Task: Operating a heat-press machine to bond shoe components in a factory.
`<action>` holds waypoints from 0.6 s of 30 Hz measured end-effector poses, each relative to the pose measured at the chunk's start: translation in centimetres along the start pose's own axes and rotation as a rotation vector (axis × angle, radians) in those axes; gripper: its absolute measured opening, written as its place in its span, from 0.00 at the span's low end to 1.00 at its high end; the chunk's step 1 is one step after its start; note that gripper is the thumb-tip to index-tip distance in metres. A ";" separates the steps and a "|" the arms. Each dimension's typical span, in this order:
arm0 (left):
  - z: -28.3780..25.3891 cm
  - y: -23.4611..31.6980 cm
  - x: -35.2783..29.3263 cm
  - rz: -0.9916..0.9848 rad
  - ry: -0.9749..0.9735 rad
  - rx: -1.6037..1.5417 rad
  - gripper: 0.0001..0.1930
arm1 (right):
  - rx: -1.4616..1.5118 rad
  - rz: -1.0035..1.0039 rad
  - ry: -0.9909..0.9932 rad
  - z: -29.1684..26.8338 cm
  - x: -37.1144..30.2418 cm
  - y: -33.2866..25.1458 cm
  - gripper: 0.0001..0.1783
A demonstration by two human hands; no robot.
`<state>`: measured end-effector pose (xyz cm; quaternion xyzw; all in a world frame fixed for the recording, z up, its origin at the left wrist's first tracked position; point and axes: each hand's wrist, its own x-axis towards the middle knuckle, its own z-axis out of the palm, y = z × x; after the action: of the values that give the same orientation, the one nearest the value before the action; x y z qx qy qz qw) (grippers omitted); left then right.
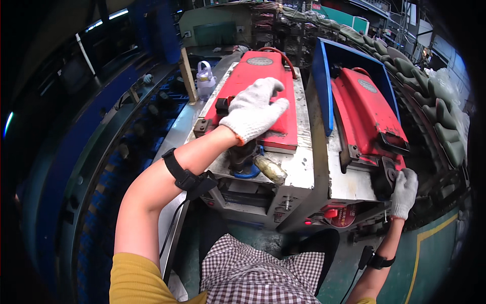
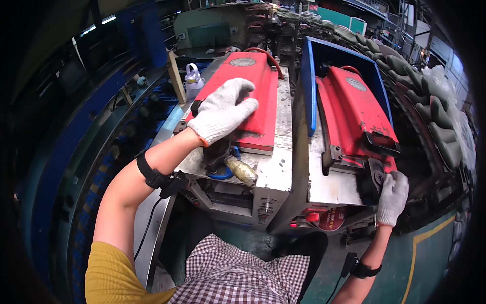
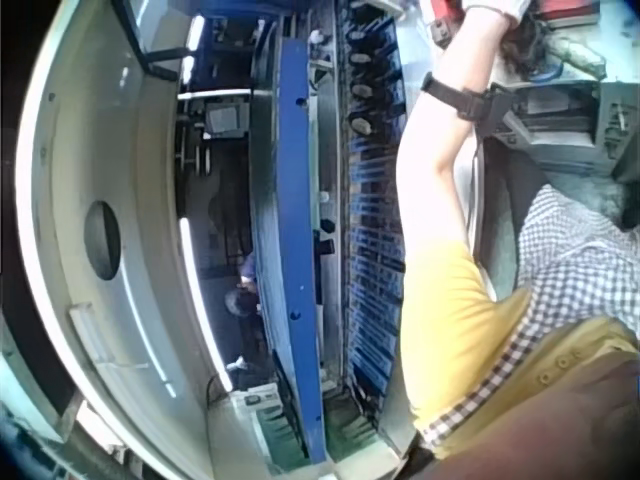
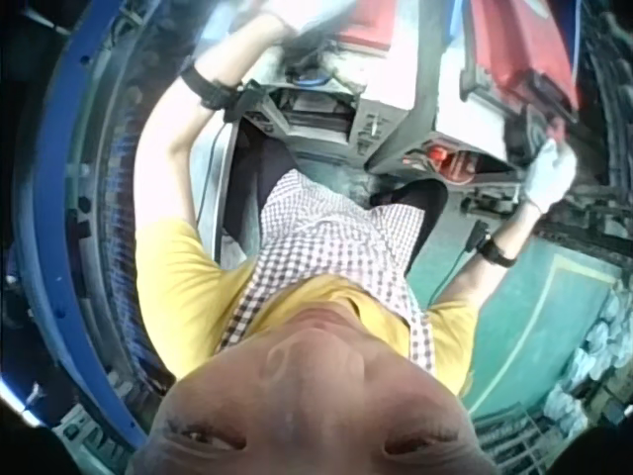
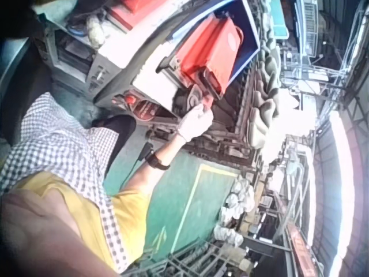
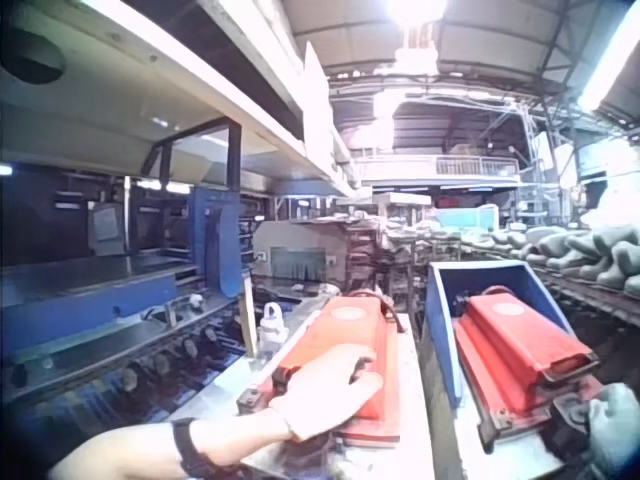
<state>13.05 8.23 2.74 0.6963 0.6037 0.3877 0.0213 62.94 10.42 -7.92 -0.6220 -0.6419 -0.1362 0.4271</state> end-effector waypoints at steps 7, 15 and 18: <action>5.8 8.9 1.0 0.276 -0.284 -0.005 0.29 | -0.336 0.195 -0.334 -2.2 1.1 0.6 0.17; 11.9 13.4 4.0 0.510 -0.448 -0.015 0.32 | 0.103 0.154 -0.464 -6.1 -6.6 -7.8 0.35; 13.6 15.0 5.0 0.602 -0.455 0.025 0.31 | 0.230 0.240 -0.480 -8.7 -6.2 -8.8 0.24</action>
<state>33.00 14.46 3.27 0.9111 0.3565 0.2046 0.0315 57.29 -1.63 -3.98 -0.6555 -0.6575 0.1401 0.3440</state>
